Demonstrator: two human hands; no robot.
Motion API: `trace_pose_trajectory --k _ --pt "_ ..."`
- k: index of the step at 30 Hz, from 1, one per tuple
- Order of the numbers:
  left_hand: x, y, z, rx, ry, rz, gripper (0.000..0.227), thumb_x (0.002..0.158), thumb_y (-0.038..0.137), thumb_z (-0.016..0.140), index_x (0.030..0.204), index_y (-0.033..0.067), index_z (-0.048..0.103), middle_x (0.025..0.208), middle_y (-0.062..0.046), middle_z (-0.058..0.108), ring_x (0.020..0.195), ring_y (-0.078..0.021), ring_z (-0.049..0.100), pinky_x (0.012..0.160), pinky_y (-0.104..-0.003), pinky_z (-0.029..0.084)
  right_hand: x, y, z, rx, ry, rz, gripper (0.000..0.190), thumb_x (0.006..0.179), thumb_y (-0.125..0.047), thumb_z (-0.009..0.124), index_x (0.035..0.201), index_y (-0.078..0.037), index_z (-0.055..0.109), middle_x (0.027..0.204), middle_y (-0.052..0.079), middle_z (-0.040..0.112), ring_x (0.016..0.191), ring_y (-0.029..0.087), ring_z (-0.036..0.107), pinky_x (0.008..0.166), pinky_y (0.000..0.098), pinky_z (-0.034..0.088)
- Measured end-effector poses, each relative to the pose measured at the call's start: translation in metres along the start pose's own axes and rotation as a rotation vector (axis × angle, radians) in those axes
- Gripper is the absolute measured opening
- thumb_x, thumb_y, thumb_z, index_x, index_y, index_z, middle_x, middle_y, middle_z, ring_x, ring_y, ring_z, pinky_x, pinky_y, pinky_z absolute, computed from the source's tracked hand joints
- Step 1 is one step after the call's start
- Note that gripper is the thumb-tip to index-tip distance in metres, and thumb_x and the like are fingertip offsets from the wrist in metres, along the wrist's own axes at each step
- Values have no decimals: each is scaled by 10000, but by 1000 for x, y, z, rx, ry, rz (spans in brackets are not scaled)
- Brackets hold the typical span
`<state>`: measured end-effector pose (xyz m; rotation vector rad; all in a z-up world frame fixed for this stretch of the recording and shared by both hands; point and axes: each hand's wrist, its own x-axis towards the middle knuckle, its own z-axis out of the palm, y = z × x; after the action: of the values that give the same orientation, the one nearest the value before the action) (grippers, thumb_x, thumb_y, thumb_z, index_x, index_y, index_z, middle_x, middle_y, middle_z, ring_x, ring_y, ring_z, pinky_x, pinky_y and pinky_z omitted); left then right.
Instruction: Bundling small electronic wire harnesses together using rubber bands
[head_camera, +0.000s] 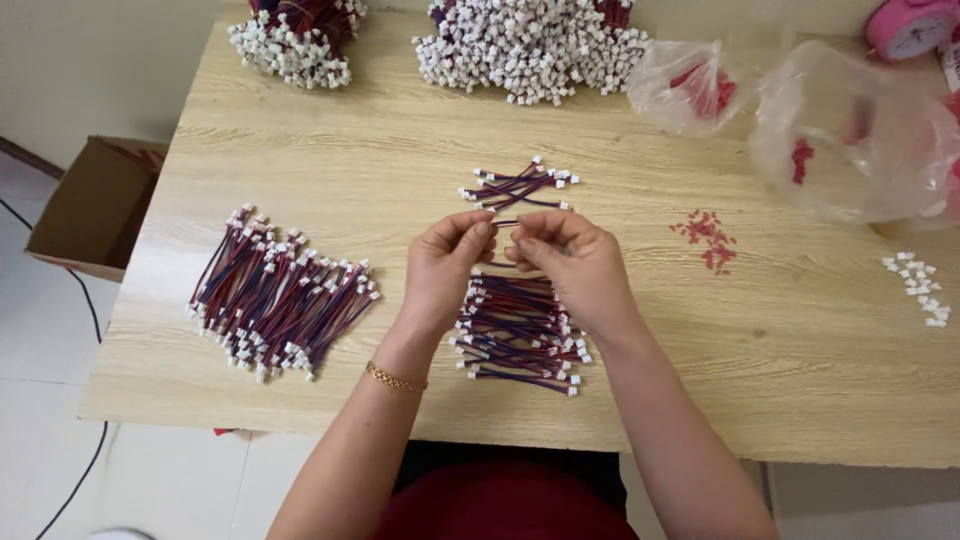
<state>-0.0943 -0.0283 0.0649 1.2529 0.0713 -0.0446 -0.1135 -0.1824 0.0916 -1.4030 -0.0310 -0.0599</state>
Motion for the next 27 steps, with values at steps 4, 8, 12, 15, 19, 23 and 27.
trace_pose_trajectory --k 4,8,12,15,19,23,27 --pt "3 -15 -3 18 -40 67 173 935 64 617 1095 32 675 891 -103 695 792 -113 640 719 -239 589 0 1 6 -121 5 -57 189 851 17 694 1035 20 651 861 99 694 736 103 679 666 217 594" --pt "4 -19 -5 16 -63 119 216 925 35 623 1140 55 627 878 -85 693 778 -91 629 709 -215 577 -3 -11 9 -365 23 -214 99 862 -22 720 960 -29 702 775 76 691 693 103 660 652 244 561" --pt "1 -15 -4 22 -74 125 254 917 28 637 1164 66 591 862 -93 702 762 -87 626 695 -209 573 -1 -29 10 -791 15 -516 56 868 -171 754 920 -187 738 767 -42 692 751 155 669 756 298 477" --pt "0 -14 -5 13 -89 130 267 912 24 643 1170 70 594 842 -84 695 758 -86 631 675 -198 566 1 -19 5 -999 65 -675 67 875 -294 744 925 -254 725 969 -70 666 1020 169 541 865 348 326" --pt "-6 -8 -4 21 -109 124 290 902 15 650 1180 74 594 841 -80 694 765 -90 633 676 -199 561 6 -18 0 -985 -4 -659 65 858 -280 751 911 -252 724 938 -50 680 987 201 591 876 377 364" --pt "-10 -7 -7 36 -170 115 288 911 11 632 1187 85 595 840 -67 697 792 -86 650 687 -189 552 0 -18 3 -691 -105 -474 52 834 -145 770 867 -181 749 843 1 694 806 194 657 787 333 464" --pt "-12 -8 -10 19 -245 82 309 895 7 645 1192 81 602 807 -55 672 825 -97 650 695 -196 539 -1 -15 3 -482 -131 -309 113 767 -64 803 856 -116 756 797 66 677 773 175 654 771 308 489"
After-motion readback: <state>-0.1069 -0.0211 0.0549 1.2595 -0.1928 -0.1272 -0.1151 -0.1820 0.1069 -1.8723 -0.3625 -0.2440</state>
